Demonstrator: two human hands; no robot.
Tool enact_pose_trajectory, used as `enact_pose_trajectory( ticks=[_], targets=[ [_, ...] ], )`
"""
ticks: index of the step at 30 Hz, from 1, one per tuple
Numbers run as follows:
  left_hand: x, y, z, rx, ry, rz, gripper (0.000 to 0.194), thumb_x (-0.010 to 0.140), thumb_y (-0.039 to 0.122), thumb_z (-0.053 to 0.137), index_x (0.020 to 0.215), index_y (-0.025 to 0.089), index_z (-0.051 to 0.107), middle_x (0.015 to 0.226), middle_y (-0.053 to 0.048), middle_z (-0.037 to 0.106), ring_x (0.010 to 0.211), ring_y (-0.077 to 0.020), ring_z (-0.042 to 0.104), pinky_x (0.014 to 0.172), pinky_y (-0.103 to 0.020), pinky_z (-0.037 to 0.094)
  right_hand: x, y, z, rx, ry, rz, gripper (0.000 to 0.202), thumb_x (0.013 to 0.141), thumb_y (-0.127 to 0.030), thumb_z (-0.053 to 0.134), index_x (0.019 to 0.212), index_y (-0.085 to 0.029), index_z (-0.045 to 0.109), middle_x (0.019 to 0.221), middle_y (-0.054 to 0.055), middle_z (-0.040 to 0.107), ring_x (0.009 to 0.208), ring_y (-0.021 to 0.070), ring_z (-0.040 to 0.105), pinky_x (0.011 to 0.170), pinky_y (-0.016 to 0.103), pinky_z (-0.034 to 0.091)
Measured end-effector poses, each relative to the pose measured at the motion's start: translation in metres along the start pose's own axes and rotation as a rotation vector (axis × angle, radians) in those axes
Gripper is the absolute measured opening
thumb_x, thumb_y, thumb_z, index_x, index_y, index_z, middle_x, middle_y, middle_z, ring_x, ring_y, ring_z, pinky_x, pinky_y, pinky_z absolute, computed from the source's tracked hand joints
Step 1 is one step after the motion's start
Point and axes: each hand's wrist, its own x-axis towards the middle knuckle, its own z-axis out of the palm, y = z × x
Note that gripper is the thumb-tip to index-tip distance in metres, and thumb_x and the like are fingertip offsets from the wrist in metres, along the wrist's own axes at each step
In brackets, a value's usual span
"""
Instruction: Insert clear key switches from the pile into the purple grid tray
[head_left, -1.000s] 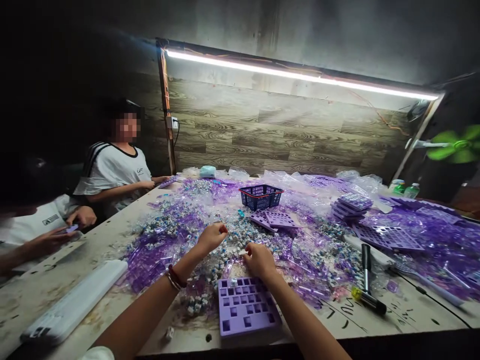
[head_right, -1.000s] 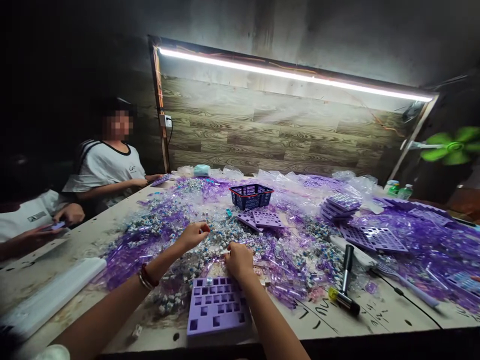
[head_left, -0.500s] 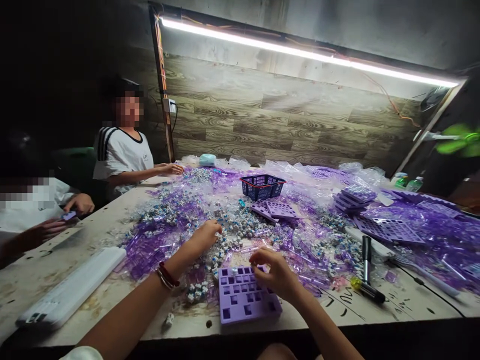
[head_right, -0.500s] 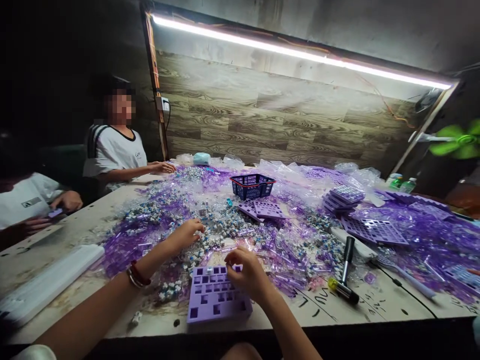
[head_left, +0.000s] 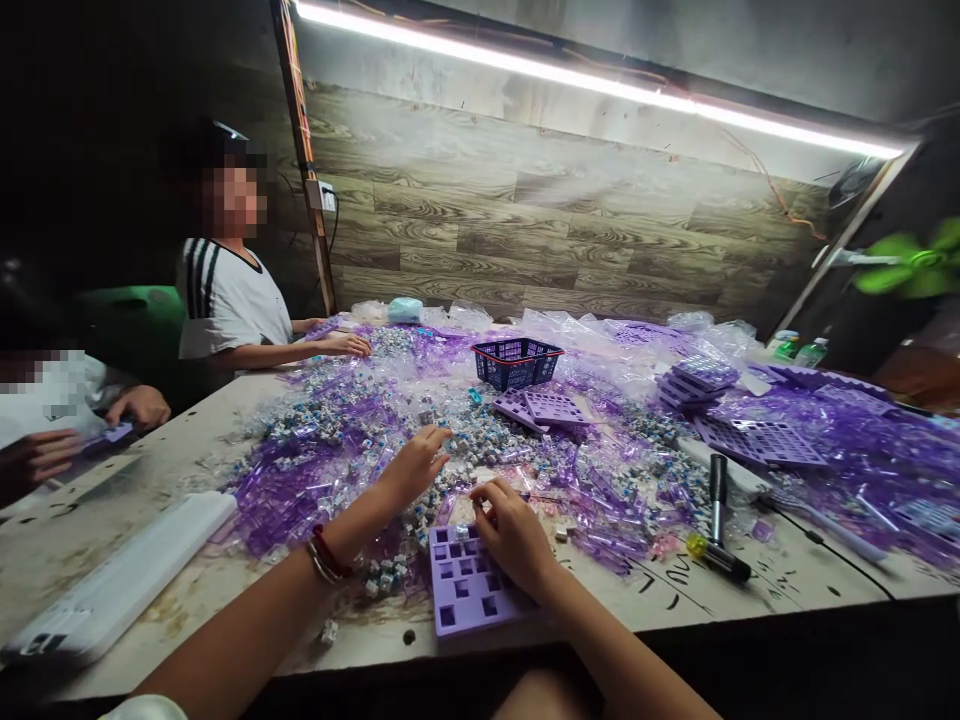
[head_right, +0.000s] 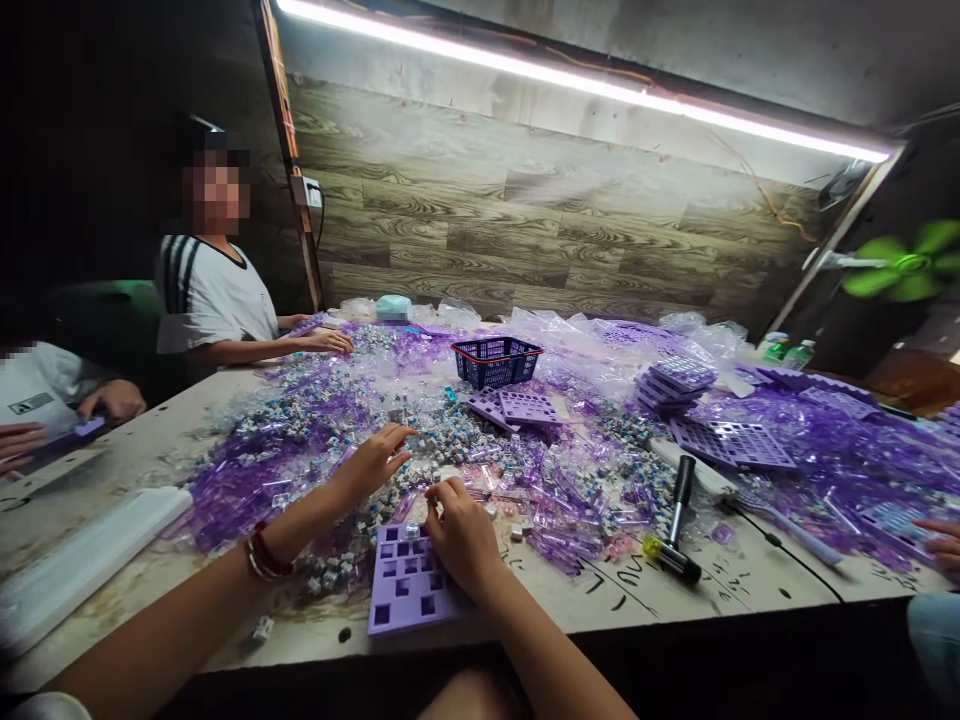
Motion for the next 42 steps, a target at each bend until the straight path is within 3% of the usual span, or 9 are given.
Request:
enact_pose_trajectory(
  ticks=[8,13,22,26,29,32,35,38,42],
  targets=[
    [0.001,0.000,0.000,-0.024,0.023,0.020,0.026,0.086,0.008,0.052,0.110,0.017,0.054,0.103,-0.007,0.056,0.091,-0.0198,0.058,0.089,-0.036,0.048,-0.004,0.019,-0.023,0.171,0.159,-0.062,0.014,0.085,-0.015,0.045,0.091,-0.016,0.058,0.092,0.006,0.056,0.070,0.0128,0.058,0.067,0.024,0.049],
    [0.000,0.001,0.001,-0.053,0.029,0.026,0.025,0.084,0.008,0.053,0.108,0.015,0.055,0.101,-0.007,0.055,0.087,-0.0199,0.057,0.087,-0.039,0.048,-0.010,0.033,-0.033,0.053,0.121,-0.021,0.013,0.086,-0.014,0.046,0.087,-0.015,0.059,0.090,0.005,0.057,0.063,0.0114,0.055,0.065,0.025,0.046],
    [-0.002,0.028,0.003,-0.229,0.064,0.073,0.020,0.083,0.011,0.057,0.103,0.014,0.058,0.083,-0.002,0.052,0.074,-0.0159,0.054,0.072,-0.030,0.050,-0.004,0.004,-0.009,-0.446,-0.011,0.216,0.015,0.091,-0.016,0.046,0.096,-0.016,0.060,0.103,0.006,0.059,0.076,0.0158,0.061,0.062,0.024,0.038],
    [-0.006,0.042,0.003,-0.295,0.102,0.084,0.019,0.083,0.013,0.056,0.102,0.016,0.057,0.085,-0.002,0.053,0.078,-0.0159,0.055,0.071,-0.028,0.051,0.001,-0.006,0.000,-0.577,-0.052,0.239,0.018,0.091,-0.014,0.044,0.099,-0.016,0.060,0.103,0.007,0.060,0.073,0.0176,0.062,0.057,0.026,0.034],
    [-0.011,0.050,0.004,-0.286,0.107,0.084,0.020,0.082,0.010,0.057,0.101,0.016,0.058,0.088,-0.003,0.055,0.078,-0.0153,0.056,0.075,-0.029,0.050,-0.001,-0.009,0.003,-0.619,-0.023,0.194,0.022,0.089,-0.008,0.041,0.093,-0.015,0.062,0.097,0.009,0.061,0.084,0.0228,0.062,0.066,0.029,0.039],
    [-0.014,0.053,0.006,-0.261,0.100,0.069,0.024,0.078,0.007,0.062,0.101,0.014,0.059,0.088,-0.003,0.059,0.075,-0.0142,0.057,0.074,-0.027,0.050,-0.006,-0.004,0.001,-0.491,0.031,0.108,0.021,0.087,-0.008,0.043,0.088,-0.015,0.062,0.092,0.009,0.061,0.092,0.0257,0.059,0.079,0.035,0.041],
    [-0.017,0.053,0.008,-0.247,0.094,0.052,0.027,0.076,0.005,0.065,0.100,0.013,0.060,0.088,-0.004,0.061,0.075,-0.0140,0.057,0.073,-0.026,0.049,-0.009,0.010,-0.005,-0.201,0.030,0.037,0.019,0.087,-0.014,0.042,0.088,-0.016,0.061,0.093,0.008,0.060,0.083,0.0201,0.060,0.076,0.031,0.044],
    [-0.018,0.054,0.010,-0.248,0.091,0.038,0.026,0.075,0.005,0.066,0.099,0.014,0.061,0.089,-0.004,0.061,0.075,-0.0146,0.058,0.073,-0.027,0.049,-0.012,0.026,-0.015,-0.009,-0.063,-0.035,0.020,0.087,-0.021,0.041,0.090,-0.018,0.060,0.088,0.006,0.059,0.073,0.0161,0.060,0.071,0.028,0.046],
    [-0.020,0.055,0.012,-0.259,0.083,0.037,0.025,0.076,0.005,0.065,0.099,0.014,0.061,0.090,-0.004,0.062,0.077,-0.0153,0.058,0.075,-0.028,0.049,-0.016,0.033,-0.028,0.030,-0.238,-0.055,0.033,0.081,-0.020,0.044,0.112,-0.019,0.055,0.081,0.003,0.060,0.070,0.0152,0.059,0.071,0.028,0.046]
  ],
)
